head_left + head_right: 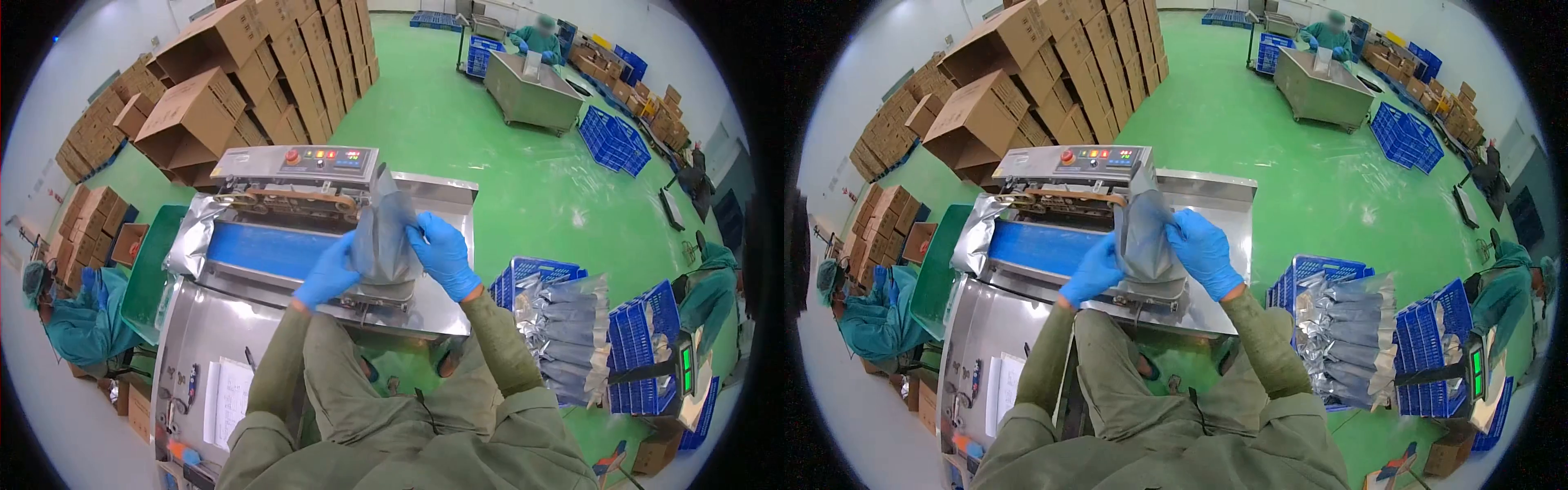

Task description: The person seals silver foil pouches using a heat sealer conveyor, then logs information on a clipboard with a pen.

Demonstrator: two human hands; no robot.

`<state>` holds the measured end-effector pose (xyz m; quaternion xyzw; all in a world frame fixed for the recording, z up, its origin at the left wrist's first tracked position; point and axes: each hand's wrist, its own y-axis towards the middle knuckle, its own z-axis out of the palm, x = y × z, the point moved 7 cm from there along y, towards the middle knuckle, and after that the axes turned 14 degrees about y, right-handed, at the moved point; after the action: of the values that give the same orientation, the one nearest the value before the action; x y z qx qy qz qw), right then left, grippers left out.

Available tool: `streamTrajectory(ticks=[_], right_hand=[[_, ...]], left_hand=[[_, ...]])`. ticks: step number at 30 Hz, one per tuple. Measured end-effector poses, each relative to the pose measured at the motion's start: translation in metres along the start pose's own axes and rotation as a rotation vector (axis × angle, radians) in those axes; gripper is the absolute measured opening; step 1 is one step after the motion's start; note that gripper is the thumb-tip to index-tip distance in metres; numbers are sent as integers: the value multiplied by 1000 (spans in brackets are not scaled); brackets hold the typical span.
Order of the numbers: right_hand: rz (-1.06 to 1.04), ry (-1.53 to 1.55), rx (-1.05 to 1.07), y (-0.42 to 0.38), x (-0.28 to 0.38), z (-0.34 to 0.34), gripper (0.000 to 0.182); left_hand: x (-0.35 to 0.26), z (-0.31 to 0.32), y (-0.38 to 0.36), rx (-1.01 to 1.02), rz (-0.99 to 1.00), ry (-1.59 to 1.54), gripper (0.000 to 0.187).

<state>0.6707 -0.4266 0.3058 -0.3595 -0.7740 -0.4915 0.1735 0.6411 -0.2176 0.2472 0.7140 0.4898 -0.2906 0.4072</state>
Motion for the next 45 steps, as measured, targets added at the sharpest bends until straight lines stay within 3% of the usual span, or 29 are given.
streamTrajectory(ticks=[1, 3, 4, 7, 8, 12, 13, 15, 17, 18, 21, 23, 26, 28, 32, 35, 36, 37, 38, 39, 40, 41, 42, 43, 45], right_hand=[[-1, 35, -11, 7, 0, -3, 14], [25, 113, -5, 8, 3, -10, 13], [-31, 15, 39, 2, 2, -10, 13], [-218, -193, 118, 0, -15, -30, 15], [-245, -201, 129, -11, -24, -39, 15], [-300, 110, -82, -21, -7, -43, 12], [-290, 212, -150, -22, -2, -41, 10], [102, 423, -268, -30, -24, -38, 8], [498, 643, -334, -45, -58, -28, 11], [533, 693, -386, -34, -40, -34, 17], [555, 800, -354, -36, -94, 0, 25], [689, 743, -324, -45, -113, 22, 28], [802, 771, -284, -55, -134, 53, 27], [791, 759, -314, -56, -151, 70, 29], [723, 723, -321, -42, -156, 90, 29], [731, 777, -286, -31, -154, 111, 25], [724, 820, -253, -26, -154, 120, 20], [510, 499, 3, -21, -157, 140, 10], [249, 182, 158, -19, -159, 160, 9], [-118, 79, -106, -25, -158, 181, 3], [-111, 24, -136, -23, -168, 188, 5], [80, 70, 74, -6, -198, 232, 12], [187, 360, 261, 6, -143, 144, 16], [892, 893, 233, -10, -137, 72, 25], [645, 289, -53, -51, -229, -9, 29]], left_hand=[[-29, -18, 2, -78, 74, -27, 44], [-52, -34, 15, -22, 136, 301, 37], [-53, -39, 18, 6, 161, 464, 34], [-49, -57, 21, -166, 472, 911, 25], [-30, -63, 16, 4, 397, 1112, 27], [-39, -59, -7, -433, 473, 747, 34], [-36, -52, -7, -545, 333, 351, 24], [-2, -33, -7, -595, -199, -69, 11], [-13, -32, 11, -579, -248, 13, 11], [-14, -32, 15, -566, -288, 52, 13], [89, 2, 45, -334, -315, 39, 14], [159, 17, 48, -313, -162, 396, 16], [181, 15, 57, -178, -35, 845, 21], [192, 10, 59, -103, -22, 950, 27], [238, -15, 63, -223, -481, 351, 27], [251, -35, 62, -223, -491, 320, 30], [236, -45, 68, -122, -262, 726, 32], [348, -49, 64, -129, -438, 557, 30], [307, -69, 66, -12, -232, 919, 30], [294, -86, 53, 21, -198, 953, 30], [295, -98, 43, 35, -230, 876, 30], [294, -113, 31, 19, -294, 738, 30], [299, -132, 15, -15, -381, 580, 31], [295, -150, -3, -53, -446, 472, 32], [278, -184, -44, -133, -450, 480, 34]])
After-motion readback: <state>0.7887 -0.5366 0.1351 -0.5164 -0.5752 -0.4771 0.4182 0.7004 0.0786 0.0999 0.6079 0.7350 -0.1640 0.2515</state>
